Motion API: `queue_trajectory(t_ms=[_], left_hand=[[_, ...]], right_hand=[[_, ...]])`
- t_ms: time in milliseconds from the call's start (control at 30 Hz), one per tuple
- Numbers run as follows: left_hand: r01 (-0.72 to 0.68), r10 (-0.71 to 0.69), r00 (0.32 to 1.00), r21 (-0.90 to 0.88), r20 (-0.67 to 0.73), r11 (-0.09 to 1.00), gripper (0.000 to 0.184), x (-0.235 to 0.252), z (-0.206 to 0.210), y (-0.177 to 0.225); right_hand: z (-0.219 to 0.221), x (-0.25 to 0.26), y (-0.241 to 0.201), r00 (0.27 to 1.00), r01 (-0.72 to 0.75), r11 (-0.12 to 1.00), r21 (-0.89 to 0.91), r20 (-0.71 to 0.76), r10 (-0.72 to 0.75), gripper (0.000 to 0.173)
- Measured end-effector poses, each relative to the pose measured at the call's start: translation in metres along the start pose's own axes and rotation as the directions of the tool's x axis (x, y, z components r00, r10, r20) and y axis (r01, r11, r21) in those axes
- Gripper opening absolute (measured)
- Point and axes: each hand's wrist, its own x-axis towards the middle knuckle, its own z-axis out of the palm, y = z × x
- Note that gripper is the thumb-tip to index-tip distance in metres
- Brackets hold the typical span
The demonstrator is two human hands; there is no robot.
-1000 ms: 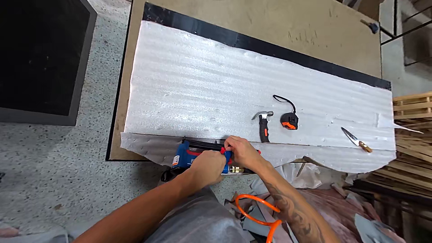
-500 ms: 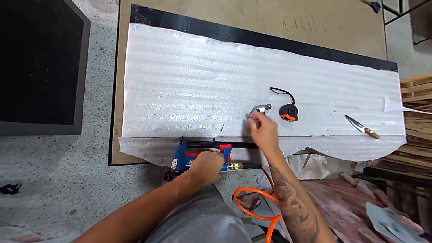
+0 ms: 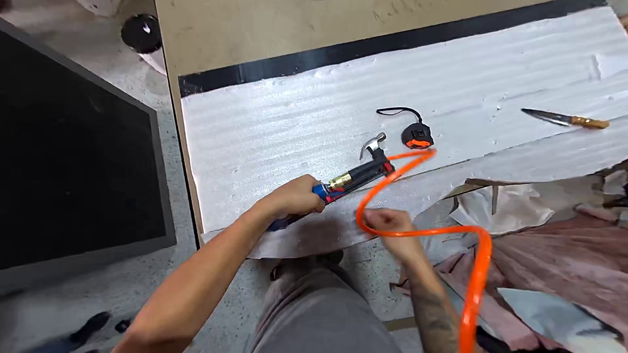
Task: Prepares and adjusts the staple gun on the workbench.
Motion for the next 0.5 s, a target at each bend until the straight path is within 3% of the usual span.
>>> queue_trajectory(t_ms=[100, 167, 333, 433, 500], left_hand=[[-0.06, 0.062, 0.998, -0.257, 0.001, 0.965, 0.012, -0.008, 0.004, 0.002], [-0.124, 0.11, 0.992, -0.296, -0.063, 0.947, 0.012, -0.016, 0.017, 0.007], [-0.2, 0.195, 0.962, -0.007, -0.192, 0.98, 0.023, -0.028, 0.037, 0.017], [-0.249, 0.251, 0.93, 0.039, -0.27, 0.968, 0.051, -0.035, 0.053, 0.013], [-0.284, 0.274, 0.906, 0.016, -0.323, 0.959, 0.053, -0.037, 0.06, 0.004]], right_hand=[[0.054, -0.004, -0.014, 0.994, 0.105, 0.968, 0.23, -0.015, -0.105, 0.026], [0.061, 0.001, -0.024, 0.987, 0.16, 0.952, 0.262, -0.04, -0.155, 0.031], [0.055, 0.0, -0.031, 0.996, 0.084, 0.949, 0.305, -0.045, -0.074, 0.022], [0.053, -0.001, -0.032, 0.991, 0.119, 0.922, 0.369, -0.094, -0.09, 0.013], [0.055, -0.003, -0.034, 0.982, 0.166, 0.936, 0.31, -0.136, -0.129, 0.013]])
